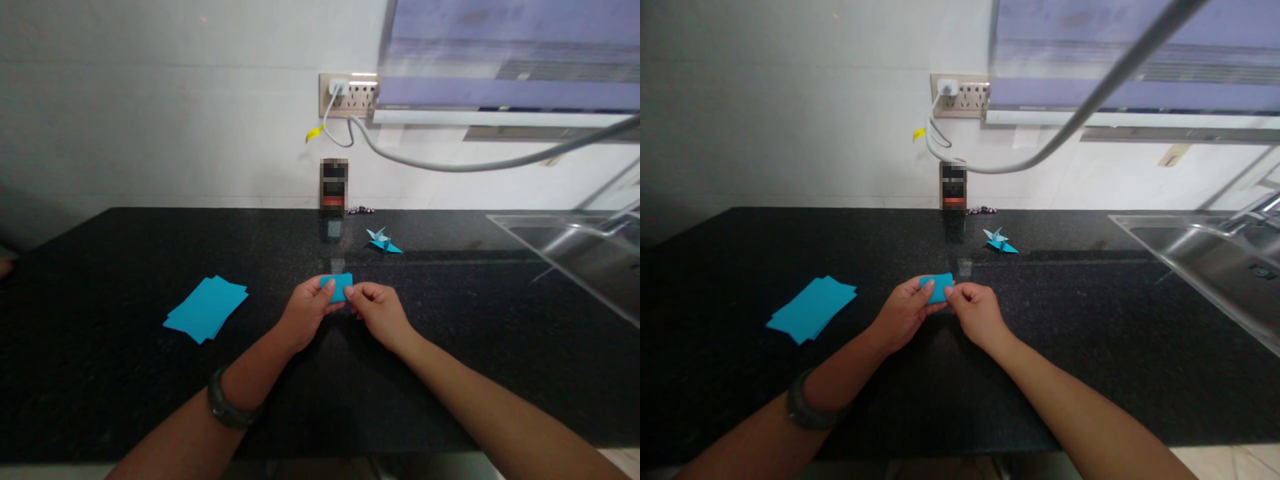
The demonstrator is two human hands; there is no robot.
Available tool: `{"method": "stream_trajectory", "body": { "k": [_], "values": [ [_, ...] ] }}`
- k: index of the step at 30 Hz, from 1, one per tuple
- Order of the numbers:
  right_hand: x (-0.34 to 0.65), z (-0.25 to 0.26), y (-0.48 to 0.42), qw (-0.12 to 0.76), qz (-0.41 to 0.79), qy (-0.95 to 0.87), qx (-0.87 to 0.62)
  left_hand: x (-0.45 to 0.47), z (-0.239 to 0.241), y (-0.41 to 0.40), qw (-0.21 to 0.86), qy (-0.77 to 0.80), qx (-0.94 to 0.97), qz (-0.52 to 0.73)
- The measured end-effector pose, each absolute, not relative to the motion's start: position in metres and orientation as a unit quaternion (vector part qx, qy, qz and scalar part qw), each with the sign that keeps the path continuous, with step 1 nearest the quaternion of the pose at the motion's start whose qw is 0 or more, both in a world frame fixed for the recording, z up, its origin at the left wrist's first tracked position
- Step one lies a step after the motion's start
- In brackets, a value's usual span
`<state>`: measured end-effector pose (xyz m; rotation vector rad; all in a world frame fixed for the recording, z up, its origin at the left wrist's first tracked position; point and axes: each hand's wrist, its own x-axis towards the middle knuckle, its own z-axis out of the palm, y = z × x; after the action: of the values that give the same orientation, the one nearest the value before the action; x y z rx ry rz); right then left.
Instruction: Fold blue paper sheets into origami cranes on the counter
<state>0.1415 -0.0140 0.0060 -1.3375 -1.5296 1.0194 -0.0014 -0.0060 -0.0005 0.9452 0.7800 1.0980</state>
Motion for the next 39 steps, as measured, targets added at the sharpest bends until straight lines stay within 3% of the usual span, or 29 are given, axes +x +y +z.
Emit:
{"method": "stream_trajectory", "body": {
  "k": [21,29,39],
  "values": [
    [0.141,0.0053,-0.0142,0.42,0.407,-0.616,-0.528,-0.0004,0.0006,-0.0063,0.67,0.362,0.421,0.492],
    [0.1394,0.0089,-0.0123,0.519,0.44,-0.526,-0.509,-0.0018,-0.0011,-0.0062,0.66,0.367,0.438,0.487],
    [0.1424,0.0124,-0.0121,0.521,0.478,-0.505,-0.494,-0.0023,-0.0005,-0.0069,0.661,0.372,0.452,0.469]
  ]
}}
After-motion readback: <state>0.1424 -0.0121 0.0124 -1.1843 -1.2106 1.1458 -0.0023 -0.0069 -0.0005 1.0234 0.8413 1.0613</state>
